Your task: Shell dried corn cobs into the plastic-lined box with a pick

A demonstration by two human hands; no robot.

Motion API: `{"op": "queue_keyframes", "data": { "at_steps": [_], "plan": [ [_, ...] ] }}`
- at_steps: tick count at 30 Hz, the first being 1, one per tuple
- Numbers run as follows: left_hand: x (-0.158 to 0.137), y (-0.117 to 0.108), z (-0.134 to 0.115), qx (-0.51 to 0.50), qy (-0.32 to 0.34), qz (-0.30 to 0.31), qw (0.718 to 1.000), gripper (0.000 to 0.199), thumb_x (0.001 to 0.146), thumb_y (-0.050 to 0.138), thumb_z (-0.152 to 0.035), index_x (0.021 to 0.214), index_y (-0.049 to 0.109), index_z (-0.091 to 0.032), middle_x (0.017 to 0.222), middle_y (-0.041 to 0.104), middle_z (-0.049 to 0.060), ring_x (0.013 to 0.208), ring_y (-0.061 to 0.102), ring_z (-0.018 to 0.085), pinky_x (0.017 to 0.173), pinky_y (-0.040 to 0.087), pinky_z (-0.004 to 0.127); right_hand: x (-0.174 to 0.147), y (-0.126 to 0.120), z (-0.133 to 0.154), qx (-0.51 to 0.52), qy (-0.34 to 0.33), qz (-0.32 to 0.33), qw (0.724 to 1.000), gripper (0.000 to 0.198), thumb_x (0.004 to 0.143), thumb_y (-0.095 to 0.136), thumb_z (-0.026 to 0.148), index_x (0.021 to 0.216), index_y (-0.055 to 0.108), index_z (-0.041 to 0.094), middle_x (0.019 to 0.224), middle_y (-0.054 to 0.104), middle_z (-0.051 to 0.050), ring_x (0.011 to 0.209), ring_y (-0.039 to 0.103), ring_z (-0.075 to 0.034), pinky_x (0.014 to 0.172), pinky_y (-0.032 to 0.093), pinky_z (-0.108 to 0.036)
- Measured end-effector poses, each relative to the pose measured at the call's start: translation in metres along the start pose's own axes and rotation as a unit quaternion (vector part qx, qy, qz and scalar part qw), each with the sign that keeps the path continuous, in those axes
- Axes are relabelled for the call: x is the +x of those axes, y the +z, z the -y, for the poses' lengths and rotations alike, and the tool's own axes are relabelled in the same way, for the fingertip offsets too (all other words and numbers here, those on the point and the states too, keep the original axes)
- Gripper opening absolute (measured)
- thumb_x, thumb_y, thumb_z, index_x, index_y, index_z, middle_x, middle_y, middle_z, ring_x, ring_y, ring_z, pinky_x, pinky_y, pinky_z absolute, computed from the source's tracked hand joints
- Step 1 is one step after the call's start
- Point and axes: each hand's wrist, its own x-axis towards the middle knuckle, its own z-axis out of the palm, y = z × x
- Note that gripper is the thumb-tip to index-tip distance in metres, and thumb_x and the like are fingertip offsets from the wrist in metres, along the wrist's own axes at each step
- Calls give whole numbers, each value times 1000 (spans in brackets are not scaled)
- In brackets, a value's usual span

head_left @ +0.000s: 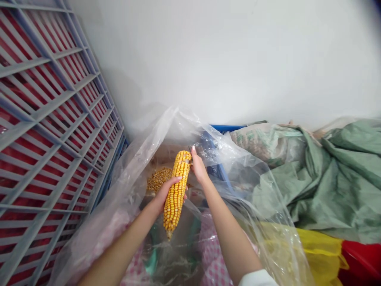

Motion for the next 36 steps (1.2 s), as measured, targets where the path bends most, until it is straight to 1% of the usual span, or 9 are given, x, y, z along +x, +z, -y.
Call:
{"op": "queue_keyframes", "data": {
  "at_steps": [3,8,14,20,23,26,29,32,36],
  "plan": [
    [-1,2,1,-5,17,-33,999,28,70,53,-39,78,57,-12,60,61,4,46,58,15,43,46,25,0,1,-1,-7,5,23,1000,51,70,41,64,82,62,19,73,62,-2,70,55,-15,64,41,-26],
    [-9,3,-6,-4,2,1,1000,32,73,48,-41,76,57,-11,53,58,4,46,57,14,47,47,24,-2,1,2,0,-34,72,997,40,68,54,54,90,59,22,85,62,-1,75,54,-14,71,41,-26],
    [-13,3,-10,9,7,5,1000,30,72,50,-39,75,57,-11,59,60,5,46,57,14,45,47,25,-3,-3,4,-86,-94,18,992,31,69,53,52,76,54,21,69,57,3,66,48,-13,67,38,-24],
    [-11,2,-10,15,-15,5,1000,34,73,48,-43,74,58,-10,57,60,6,45,57,14,44,47,24,-8,1,3,-122,-87,-12,989,37,71,47,57,67,51,20,61,52,4,61,44,-12,61,36,-24],
    [-11,3,-8,7,8,-4,1000,30,71,51,-41,75,56,-11,58,60,4,45,57,14,43,46,24,-7,4,3,-65,-77,8,995,42,72,42,61,76,55,21,71,58,2,69,50,-14,64,38,-24],
    [-10,4,-4,18,52,-13,998,28,66,58,-37,81,53,-14,64,61,2,47,59,15,42,46,25,-6,9,4,54,-9,40,998,55,75,29,66,88,56,20,80,61,-3,73,55,-16,60,40,-25],
    [-10,5,-2,36,56,-23,997,28,65,59,-37,80,53,-14,64,61,2,46,59,16,40,46,26,-7,14,4,100,51,47,993,54,72,34,67,89,54,19,84,62,-4,70,57,-16,57,40,-25],
    [-10,5,-2,34,42,-33,998,28,65,58,-38,76,54,-13,62,60,3,45,58,15,40,46,25,-8,18,4,115,58,44,991,46,71,44,62,87,52,20,86,62,-3,67,56,-14,55,40,-24],
    [-10,4,-5,22,16,-23,999,29,66,56,-39,73,56,-11,58,59,4,44,57,14,40,45,25,-8,18,3,127,40,52,990,39,72,46,58,86,50,21,85,61,-2,64,56,-14,52,39,-23]
  ]
}}
